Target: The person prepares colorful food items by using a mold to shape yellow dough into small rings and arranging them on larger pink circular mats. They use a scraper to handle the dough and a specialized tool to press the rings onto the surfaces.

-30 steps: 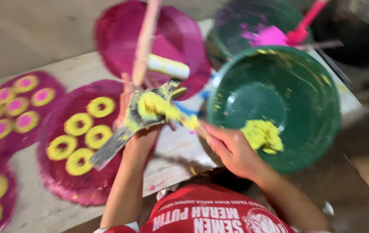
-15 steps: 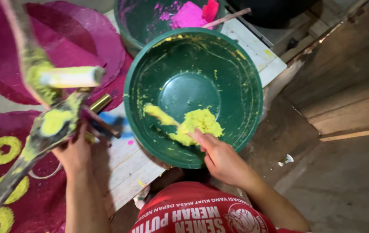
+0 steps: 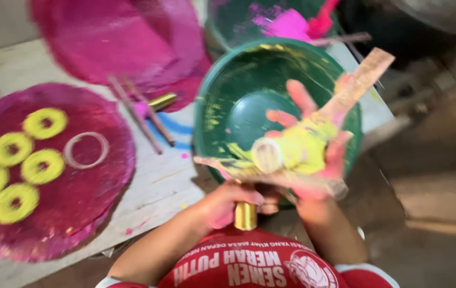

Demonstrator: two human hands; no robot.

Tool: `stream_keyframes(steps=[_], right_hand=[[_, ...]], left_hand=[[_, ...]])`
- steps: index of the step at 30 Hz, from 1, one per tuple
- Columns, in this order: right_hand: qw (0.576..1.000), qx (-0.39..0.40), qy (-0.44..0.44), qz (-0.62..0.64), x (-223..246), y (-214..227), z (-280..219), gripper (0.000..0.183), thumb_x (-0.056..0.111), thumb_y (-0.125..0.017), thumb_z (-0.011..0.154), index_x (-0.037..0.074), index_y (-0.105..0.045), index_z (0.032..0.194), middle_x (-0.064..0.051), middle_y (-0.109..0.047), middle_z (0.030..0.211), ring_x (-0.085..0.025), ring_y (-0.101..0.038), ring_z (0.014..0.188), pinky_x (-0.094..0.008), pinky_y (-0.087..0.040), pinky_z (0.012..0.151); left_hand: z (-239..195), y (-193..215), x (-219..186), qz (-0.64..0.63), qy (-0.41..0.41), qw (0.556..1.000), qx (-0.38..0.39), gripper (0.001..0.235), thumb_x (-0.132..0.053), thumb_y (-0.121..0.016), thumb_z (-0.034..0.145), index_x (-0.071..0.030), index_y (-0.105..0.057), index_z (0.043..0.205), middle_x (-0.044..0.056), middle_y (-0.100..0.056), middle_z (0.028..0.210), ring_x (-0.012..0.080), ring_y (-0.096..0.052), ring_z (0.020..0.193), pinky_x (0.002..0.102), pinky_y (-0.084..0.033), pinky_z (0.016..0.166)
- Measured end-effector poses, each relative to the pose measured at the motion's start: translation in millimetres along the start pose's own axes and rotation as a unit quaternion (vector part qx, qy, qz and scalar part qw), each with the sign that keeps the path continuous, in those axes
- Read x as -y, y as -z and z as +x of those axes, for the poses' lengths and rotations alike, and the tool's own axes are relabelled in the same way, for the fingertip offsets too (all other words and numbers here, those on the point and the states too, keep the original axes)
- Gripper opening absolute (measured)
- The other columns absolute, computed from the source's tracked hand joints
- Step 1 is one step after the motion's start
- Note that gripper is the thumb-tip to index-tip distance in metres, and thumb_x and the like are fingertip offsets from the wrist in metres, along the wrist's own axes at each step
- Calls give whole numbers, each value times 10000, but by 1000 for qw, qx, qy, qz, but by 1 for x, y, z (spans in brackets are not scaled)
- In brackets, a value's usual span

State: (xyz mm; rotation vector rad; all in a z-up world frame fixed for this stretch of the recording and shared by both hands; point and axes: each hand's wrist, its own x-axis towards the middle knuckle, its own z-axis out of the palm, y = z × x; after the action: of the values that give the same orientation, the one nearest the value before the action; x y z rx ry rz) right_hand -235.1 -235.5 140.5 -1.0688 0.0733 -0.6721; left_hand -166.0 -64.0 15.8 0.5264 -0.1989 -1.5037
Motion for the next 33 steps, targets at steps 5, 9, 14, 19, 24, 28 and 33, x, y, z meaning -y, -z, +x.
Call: stream_keyframes(steps=[5,9,14,19,24,28,33], right_hand=[[987,157,-21,-24,-3,-35,-1,918,529,-758,957,142,-278,1637,-310,-460,1521,-409,-665,1112,-482,-591,861],[853,366,181,-326,-33,-83,-19,170,352,-618,977,272,-606,1126,-380,-518,1398,-420,-709,1083,-495,-617,883],[743,488,282,-360,-89,-181,-38,316,230,-611,956,61,-496,1197,-342,-575,1358,-506,-651,1225,-475,-584,991],[816,477,78,-317,-160,-243,-64,668,279,-653,965,33,-348,1506,-237,-444,1549,-366,-541,1400,-465,-471,1140],[767,462,-416,-161,-187,-227,-18,1165,494,-800,823,107,-90,1661,-152,-200,1725,-278,-235,1559,-457,-238,1217],[792,415,-427,-134,-208,-183,-2,1078,668,-738,815,27,-335,1582,-133,-419,1533,-226,-425,1372,-407,-360,1099],[846,149,-439,-264,-195,-164,22,1025,751,-714,785,-98,-509,1321,-180,-620,1031,-285,-608,900,-422,-475,821]], left_hand=[[-85,-20,-56,394,-290,871,-46,510,-79,-771,857,-27,-582,1328,68,-680,1247,210,-648,1162,345,-519,1031],[-179,-22,-92,556,-137,798,-188,363,-130,-816,877,-78,-670,1205,67,-733,1073,170,-710,984,339,-551,883],[-249,1,-94,588,-235,730,-257,260,-131,-755,892,-119,-680,1141,44,-726,1034,172,-727,956,323,-564,817],[-303,66,-101,668,-282,638,-258,344,-90,-782,709,-123,-732,1048,71,-730,953,252,-717,913,393,-547,782],[-333,111,-148,560,-389,701,-208,314,-172,-797,791,-136,-677,1079,83,-722,1009,271,-724,965,402,-574,861],[-316,138,-195,667,-450,526,-276,418,-149,-762,806,-93,-655,1207,128,-669,1139,350,-664,1051,431,-552,925],[-293,175,-237,748,-171,418,-487,390,-385,-830,751,-152,-730,1048,121,-592,1207,340,-498,1162,475,-425,897]])
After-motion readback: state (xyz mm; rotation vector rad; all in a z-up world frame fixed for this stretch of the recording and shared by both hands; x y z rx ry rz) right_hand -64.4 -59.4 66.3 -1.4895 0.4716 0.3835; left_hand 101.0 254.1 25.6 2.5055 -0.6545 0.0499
